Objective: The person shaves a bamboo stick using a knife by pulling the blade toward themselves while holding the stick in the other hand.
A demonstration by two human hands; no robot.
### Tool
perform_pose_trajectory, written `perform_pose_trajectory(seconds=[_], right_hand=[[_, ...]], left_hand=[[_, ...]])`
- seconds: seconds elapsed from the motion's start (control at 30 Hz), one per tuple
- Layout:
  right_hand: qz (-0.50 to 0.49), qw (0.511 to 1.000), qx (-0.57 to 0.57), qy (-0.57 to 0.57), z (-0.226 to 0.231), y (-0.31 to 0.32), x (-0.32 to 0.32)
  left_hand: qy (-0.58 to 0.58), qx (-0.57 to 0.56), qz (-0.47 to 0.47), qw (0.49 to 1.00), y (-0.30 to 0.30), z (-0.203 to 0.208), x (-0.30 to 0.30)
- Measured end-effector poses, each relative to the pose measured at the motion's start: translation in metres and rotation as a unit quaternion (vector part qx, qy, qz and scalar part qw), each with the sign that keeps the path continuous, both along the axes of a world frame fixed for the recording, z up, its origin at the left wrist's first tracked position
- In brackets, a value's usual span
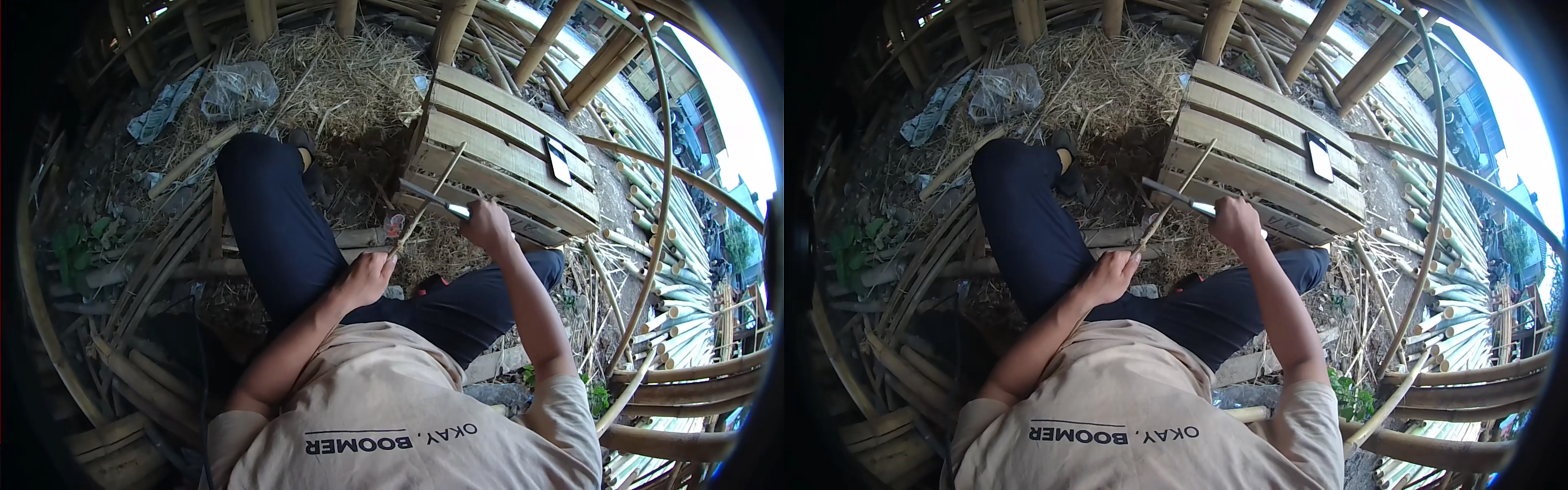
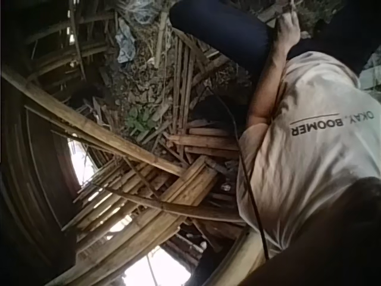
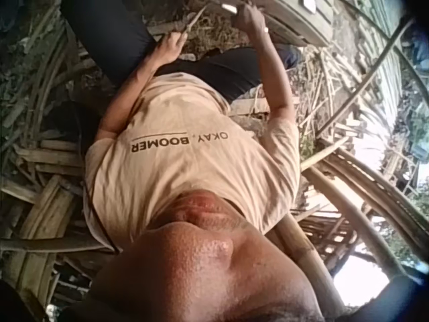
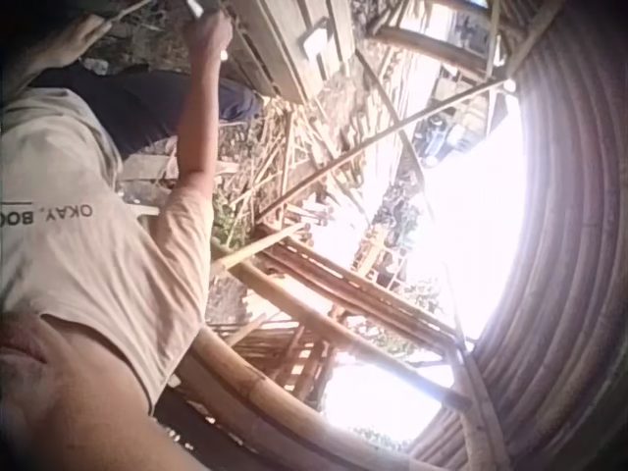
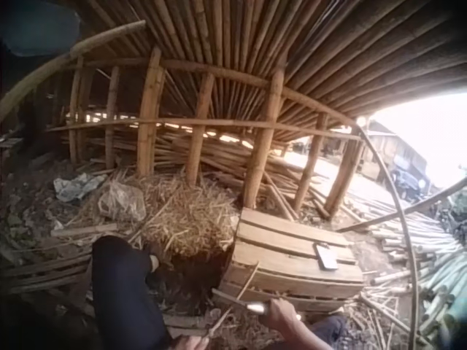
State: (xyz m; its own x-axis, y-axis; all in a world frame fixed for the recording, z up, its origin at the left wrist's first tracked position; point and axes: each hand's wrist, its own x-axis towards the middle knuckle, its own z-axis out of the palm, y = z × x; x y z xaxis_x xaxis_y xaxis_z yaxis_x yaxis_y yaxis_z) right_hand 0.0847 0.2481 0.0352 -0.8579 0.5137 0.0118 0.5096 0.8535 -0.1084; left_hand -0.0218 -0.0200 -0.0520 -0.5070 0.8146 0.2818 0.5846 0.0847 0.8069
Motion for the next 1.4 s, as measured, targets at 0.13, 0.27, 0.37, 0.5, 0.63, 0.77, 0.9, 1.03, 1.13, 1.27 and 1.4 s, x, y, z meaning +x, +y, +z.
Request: perform_pose_trajectory(seconds=[0.13, 0.27, 0.37, 0.5, 0.63, 0.77, 0.9, 1.03, 1.13, 1.27, 1.4], right_hand=[[-0.098, 0.991, -0.017, 0.089, -0.007, 0.034, -0.004], [0.0, 0.999, 0.009, 0.044, -0.002, 0.003, 0.012], [-0.049, 0.998, 0.028, 0.039, -0.007, 0.026, 0.015], [-0.024, 0.997, 0.016, 0.07, -0.006, 0.005, 0.012], [-0.023, 0.998, 0.044, 0.04, -0.011, 0.016, 0.009], [-0.031, 0.998, 0.027, 0.055, -0.003, 0.017, 0.001], [-0.019, 0.999, 0.038, 0.0, 0.007, 0.006, 0.009], [-0.071, 0.993, 0.049, 0.076, 0.001, 0.028, 0.001], [0.01, 0.998, 0.056, 0.025, 0.014, 0.0, 0.004], [-0.034, 0.998, 0.051, 0.009, -0.003, 0.025, 0.006], [-0.038, 0.995, 0.061, 0.07, 0.0, 0.033, 0.003]], left_hand=[[-0.005, 0.001, -0.009, 1.0, 0.005, 0.0, -0.003], [-0.017, -0.009, 0.0, 1.0, 0.0, 0.002, 0.0], [-0.027, -0.023, -0.006, 0.999, 0.007, 0.006, 0.0], [-0.02, -0.019, -0.012, 1.0, 0.007, 0.006, -0.003], [0.012, 0.001, 0.0, 1.0, 0.003, 0.004, -0.002], [-0.006, 0.006, 0.005, 1.0, 0.006, -0.001, -0.006], [-0.009, 0.012, -0.004, 1.0, 0.003, 0.007, 0.001], [-0.026, -0.015, -0.009, 1.0, 0.005, 0.006, -0.002], [-0.038, -0.016, -0.016, 0.999, 0.003, 0.005, -0.003], [-0.025, -0.012, -0.005, 1.0, 0.005, 0.002, -0.002], [-0.057, -0.045, -0.022, 0.997, 0.005, 0.014, -0.003]])
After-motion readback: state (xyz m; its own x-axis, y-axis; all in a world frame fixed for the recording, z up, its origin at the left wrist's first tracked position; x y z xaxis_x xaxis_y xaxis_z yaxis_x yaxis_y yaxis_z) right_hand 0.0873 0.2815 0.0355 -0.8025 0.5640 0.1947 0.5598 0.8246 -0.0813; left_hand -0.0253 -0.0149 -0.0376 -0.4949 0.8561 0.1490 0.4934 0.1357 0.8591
